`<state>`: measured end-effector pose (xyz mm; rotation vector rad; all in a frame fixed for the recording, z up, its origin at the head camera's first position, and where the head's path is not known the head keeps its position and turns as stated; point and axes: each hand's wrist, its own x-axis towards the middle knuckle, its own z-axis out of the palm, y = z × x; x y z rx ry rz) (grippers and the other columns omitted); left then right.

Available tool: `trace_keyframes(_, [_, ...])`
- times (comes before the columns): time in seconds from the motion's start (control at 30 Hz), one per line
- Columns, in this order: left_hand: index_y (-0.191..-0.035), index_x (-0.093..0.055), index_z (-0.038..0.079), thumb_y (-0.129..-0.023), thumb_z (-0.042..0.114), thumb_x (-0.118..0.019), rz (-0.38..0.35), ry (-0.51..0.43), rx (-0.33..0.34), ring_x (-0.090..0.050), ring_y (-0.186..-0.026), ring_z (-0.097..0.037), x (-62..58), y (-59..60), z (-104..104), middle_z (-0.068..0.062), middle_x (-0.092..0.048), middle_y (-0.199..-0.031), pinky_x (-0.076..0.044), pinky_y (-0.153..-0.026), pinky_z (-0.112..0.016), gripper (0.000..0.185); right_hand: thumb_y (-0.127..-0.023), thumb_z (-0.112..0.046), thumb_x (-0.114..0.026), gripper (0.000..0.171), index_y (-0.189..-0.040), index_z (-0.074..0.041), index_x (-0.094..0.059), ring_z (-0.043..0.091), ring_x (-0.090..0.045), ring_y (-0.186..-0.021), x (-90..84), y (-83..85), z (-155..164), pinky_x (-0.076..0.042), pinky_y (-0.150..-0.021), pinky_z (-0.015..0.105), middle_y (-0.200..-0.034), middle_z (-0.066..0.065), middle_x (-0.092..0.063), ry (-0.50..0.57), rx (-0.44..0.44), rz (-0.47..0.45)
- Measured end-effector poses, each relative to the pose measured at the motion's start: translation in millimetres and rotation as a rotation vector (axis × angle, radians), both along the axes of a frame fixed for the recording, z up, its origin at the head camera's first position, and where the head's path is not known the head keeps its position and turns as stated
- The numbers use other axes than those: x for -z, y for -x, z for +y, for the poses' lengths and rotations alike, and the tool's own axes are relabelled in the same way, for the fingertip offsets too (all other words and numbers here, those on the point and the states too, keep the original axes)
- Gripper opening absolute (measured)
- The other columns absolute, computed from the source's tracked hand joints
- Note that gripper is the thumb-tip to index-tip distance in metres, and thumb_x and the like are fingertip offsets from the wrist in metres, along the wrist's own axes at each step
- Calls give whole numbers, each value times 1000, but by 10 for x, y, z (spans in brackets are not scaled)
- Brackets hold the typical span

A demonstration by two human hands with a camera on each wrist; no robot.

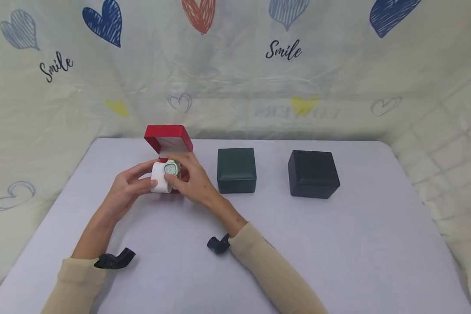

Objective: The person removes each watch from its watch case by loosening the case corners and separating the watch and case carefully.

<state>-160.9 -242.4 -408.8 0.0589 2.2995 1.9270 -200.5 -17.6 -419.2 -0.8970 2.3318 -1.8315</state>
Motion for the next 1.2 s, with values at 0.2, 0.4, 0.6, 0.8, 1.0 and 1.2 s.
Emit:
trace_keyframes(0.2, [-155,-50,15,-99,18,-69,2,-13,-24,-70,-108,-9,11,-5,29,-2,-54,-140,-61,-89,-23,59,-99,-15,-71,54,-150,-11,-53,28,-63,-100,-4,7,6,-62,-86,38,-130,10,-57,38,79,-35])
trace_keyframes(0.4, [-156,-49,17,-100,20,-68,3,-19,-29,-69,-112,-8,36,-2,57,-5,-51,-144,-60,-90,-22,59,-99,-15,-72,45,-141,-14,-57,25,-64,-99,14,4,8,-61,-82,28,-128,8,-62,28,105,-62])
trace_keyframes(0.6, [-157,-48,19,-100,21,-70,-4,-34,-37,-67,-116,-8,51,5,58,-6,-48,-153,-59,-91,-19,61,-99,-17,-71,37,-135,-13,-60,24,-68,-103,33,2,-6,-59,-80,25,-124,9,-66,57,135,-68])
trace_keyframes(0.8, [-158,-47,22,-99,21,-71,-9,-23,-54,-64,-120,-9,71,14,77,-4,-47,-153,-58,-92,-17,63,-99,-20,-72,33,-130,-13,-63,22,-64,-95,27,-12,-23,-56,-76,28,-115,8,-68,58,168,-59])
trace_keyframes(1.0, [-159,-44,19,-99,19,-72,15,-29,-101,-66,-117,-5,73,22,95,-3,-48,-147,-58,-90,-15,66,-99,-24,-73,31,-128,-13,-67,19,-65,-90,-3,-26,-43,-55,-72,24,-111,8,-73,66,177,-81])
trace_keyframes(1.2, [-158,-46,21,-98,18,-72,41,-29,-144,-64,-119,-9,85,33,119,-4,-49,-148,-58,-90,-15,65,-99,-27,-73,34,-130,-13,-68,20,-69,-102,-16,-45,-46,-60,-87,28,-117,8,-74,60,180,-103])
